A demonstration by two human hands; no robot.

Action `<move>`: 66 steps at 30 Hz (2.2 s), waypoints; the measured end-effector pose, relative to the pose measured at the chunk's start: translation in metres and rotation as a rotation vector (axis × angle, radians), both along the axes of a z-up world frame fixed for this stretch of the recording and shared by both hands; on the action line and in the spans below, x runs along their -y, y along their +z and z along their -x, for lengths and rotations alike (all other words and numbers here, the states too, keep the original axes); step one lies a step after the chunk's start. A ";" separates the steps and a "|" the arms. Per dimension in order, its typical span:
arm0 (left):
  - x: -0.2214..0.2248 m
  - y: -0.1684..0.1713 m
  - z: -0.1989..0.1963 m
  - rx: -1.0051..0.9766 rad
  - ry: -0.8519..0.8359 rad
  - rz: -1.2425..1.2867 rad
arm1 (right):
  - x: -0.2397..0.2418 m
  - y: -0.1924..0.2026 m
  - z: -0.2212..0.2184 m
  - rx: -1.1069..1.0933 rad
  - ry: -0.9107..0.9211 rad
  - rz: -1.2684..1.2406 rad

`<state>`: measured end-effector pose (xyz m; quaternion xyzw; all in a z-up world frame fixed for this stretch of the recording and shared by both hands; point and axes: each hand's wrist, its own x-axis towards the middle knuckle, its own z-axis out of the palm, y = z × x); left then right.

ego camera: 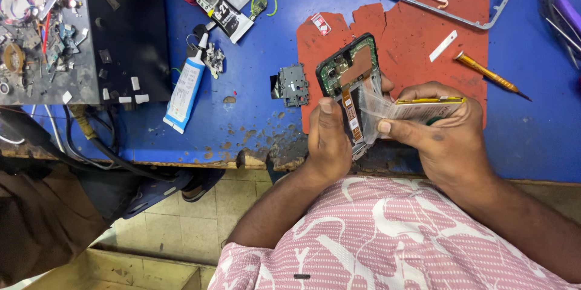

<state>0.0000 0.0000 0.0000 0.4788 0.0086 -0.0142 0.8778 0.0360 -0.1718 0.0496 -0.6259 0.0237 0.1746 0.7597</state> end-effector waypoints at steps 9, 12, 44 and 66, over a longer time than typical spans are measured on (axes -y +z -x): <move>0.000 0.009 -0.002 -0.014 -0.005 -0.024 | 0.000 0.000 0.002 0.011 -0.005 -0.078; 0.001 0.009 -0.002 -0.001 -0.004 -0.009 | 0.001 0.001 0.003 0.007 -0.011 -0.047; -0.006 0.014 -0.008 0.086 -0.071 -0.146 | 0.001 0.022 -0.010 0.179 0.104 0.338; 0.013 -0.059 -0.010 0.162 0.291 -0.911 | 0.018 -0.008 -0.024 0.268 0.172 0.299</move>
